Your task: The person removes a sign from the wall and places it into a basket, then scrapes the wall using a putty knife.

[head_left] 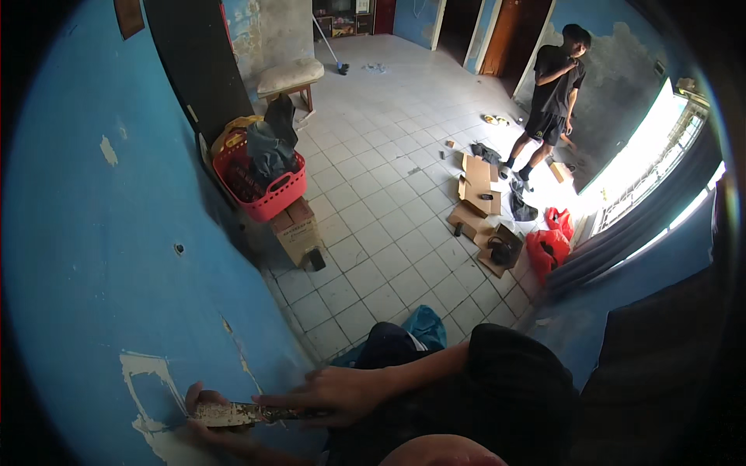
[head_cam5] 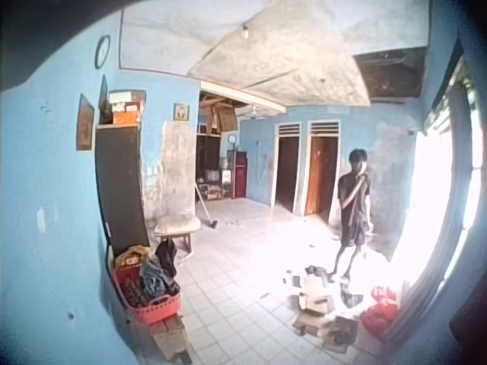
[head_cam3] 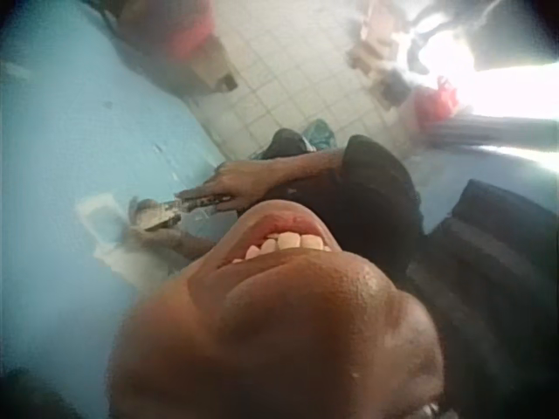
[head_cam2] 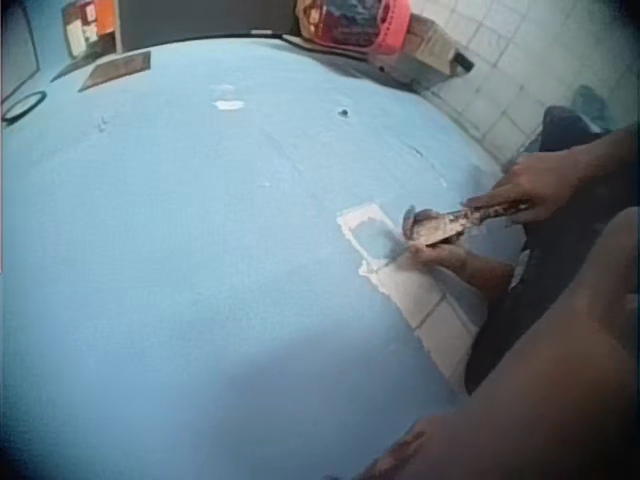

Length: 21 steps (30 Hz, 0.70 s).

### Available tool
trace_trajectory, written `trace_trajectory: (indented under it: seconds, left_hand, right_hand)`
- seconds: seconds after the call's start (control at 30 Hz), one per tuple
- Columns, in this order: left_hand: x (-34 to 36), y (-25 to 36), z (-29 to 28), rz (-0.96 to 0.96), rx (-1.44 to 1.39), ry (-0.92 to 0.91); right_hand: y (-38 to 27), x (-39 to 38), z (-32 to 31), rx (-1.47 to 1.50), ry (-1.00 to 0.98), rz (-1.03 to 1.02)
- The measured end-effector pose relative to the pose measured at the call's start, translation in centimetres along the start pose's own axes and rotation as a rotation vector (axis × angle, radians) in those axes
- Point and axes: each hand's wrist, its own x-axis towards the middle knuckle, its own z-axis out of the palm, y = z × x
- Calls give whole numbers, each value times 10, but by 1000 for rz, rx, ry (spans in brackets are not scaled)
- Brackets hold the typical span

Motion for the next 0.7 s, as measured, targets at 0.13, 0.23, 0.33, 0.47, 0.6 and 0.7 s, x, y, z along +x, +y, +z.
trace_trajectory:
  seconds: [0.13,0.23,0.33,0.47,0.6,0.7]
  left_hand:
    - [-15,19,3,-98,-29,-30]
    - [-21,27,2,-159,29,-95]
    - [-14,12,-12,35,109,-264]
    - [-12,9,-41,-69,16,-343]
    - [-13,10,-59,-94,3,-361]
    - [-15,11,-73,-110,1,-367]
  right_hand:
    - [12,-2,-8,-207,82,-67]
    - [17,-3,-7,-199,73,-86]
    - [20,-3,-5,-136,76,-106]
    - [21,2,-1,-57,28,-126]
    - [18,8,3,-33,19,-152]
    - [18,10,10,-11,26,-224]
